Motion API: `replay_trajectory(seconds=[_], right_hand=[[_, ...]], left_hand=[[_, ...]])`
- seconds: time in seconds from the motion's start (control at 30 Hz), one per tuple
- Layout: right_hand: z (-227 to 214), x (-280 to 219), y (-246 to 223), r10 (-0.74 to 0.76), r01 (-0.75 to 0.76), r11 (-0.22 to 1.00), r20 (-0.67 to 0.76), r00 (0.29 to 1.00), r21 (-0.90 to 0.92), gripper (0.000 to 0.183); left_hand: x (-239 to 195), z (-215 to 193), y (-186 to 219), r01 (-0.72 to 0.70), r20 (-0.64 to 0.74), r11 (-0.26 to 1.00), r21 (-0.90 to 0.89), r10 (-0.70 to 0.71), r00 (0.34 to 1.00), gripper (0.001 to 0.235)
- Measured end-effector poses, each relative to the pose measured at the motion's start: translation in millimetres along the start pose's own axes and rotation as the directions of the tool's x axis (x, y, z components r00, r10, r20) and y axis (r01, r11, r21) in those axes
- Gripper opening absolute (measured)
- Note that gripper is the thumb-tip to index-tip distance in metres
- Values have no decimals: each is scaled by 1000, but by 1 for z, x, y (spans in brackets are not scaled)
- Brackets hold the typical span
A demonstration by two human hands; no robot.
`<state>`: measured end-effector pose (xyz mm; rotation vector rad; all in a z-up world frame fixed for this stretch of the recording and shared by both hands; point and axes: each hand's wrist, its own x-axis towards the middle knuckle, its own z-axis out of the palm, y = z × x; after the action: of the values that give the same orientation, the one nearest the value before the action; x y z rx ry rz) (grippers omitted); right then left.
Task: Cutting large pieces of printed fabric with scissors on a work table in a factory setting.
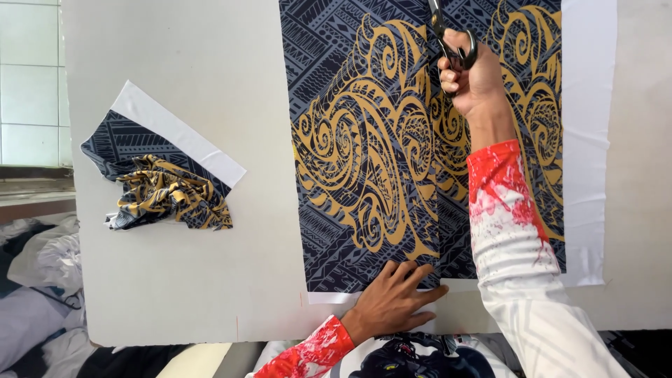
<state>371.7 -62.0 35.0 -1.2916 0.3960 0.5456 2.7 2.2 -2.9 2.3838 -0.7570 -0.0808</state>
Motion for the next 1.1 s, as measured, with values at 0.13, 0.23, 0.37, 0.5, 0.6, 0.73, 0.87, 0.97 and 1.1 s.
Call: replay_trajectory(seconds=[0.13, 0.23, 0.37, 0.5, 0.6, 0.73, 0.87, 0.97, 1.1], right_hand=[[2, 10, -3, 8, -9, 999, -24, 1000, -49, 69], [8, 6, -8, 12, -13, 1000, -33, 999, -18, 52], [7, 14, -8, -9, 9, 999, 5, 1000, -48, 68], [3, 24, -6, -20, 20, 998, 0, 1000, -63, 69], [2, 28, -5, -23, 22, 997, -7, 1000, -73, 62], [1, 35, -2, -26, 26, 998, -6, 1000, -50, 43], [-5, 38, 5, -75, 78, 989, 29, 997, -126, 25], [-6, 37, 6, -86, 92, 980, 37, 996, -177, 32], [-7, 39, 4, -110, 115, 975, 37, 993, -190, 50]], left_hand=[[1, 0, 0, 1, 20, 1000, 1, -1, 1000, 52], [0, 1, 0, -1, -1, 1000, -6, 1, 1000, 52], [0, 0, -1, -1, -13, 1000, -20, 1, 1000, 53], [1, 0, -1, -3, -10, 1000, -7, 3, 1000, 52], [0, 0, 0, -4, -10, 1000, -9, 4, 1000, 52], [0, 1, 0, -7, -13, 1000, -4, 7, 1000, 54], [0, 1, 0, -5, -27, 1000, -15, 5, 1000, 53], [0, 0, 1, -8, -32, 1000, -4, 8, 999, 53], [0, 1, 0, -1, -23, 1000, 4, 1, 1000, 55]])
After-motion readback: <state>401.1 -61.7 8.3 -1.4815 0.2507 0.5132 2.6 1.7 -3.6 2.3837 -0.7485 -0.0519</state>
